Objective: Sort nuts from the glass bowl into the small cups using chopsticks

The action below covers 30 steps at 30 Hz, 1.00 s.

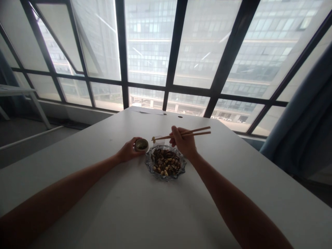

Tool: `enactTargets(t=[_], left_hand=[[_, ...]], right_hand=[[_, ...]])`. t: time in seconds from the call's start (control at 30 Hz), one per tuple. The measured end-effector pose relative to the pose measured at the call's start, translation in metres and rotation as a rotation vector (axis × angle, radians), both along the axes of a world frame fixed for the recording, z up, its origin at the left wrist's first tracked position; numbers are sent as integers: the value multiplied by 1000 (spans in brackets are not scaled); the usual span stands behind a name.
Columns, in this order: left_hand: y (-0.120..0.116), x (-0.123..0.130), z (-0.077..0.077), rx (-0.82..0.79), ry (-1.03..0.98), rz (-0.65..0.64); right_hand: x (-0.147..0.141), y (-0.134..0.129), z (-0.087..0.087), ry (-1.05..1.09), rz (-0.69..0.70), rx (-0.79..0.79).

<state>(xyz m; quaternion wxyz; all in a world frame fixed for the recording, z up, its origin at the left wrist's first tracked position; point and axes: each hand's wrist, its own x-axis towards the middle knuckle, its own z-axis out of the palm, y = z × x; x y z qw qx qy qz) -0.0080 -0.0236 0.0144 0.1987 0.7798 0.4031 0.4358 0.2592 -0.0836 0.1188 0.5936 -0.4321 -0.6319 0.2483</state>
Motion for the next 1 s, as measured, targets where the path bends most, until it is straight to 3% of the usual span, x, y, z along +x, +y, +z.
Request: enactTargets(t=[0.17, 0.3, 0.4, 0.5, 0.63, 0.73, 0.8, 0.9, 1.0], left_hand=[[4, -1, -1, -99, -9, 53], [11, -7, 2, -240, 20, 71], [18, -3, 18, -177, 91, 145], [23, 27, 45, 74, 193, 160], [31, 102, 66, 133, 385, -16], [42, 152, 66, 81, 500, -54], [50, 172, 61, 40, 520, -38], [59, 181, 55, 20, 513, -40], [61, 177, 52, 150, 438, -118]], right_hand=[[52, 4, 6, 36, -177, -24], [87, 6, 13, -5, -74, -105], [106, 9, 15, -43, 28, -184], [118, 11, 16, -67, 94, -227], [124, 11, 20, -99, 152, -295], [127, 8, 24, -112, 141, -287], [130, 6, 26, -99, 96, -237], [134, 6, 26, -62, -16, -146], [135, 7, 26, -11, -136, -60]])
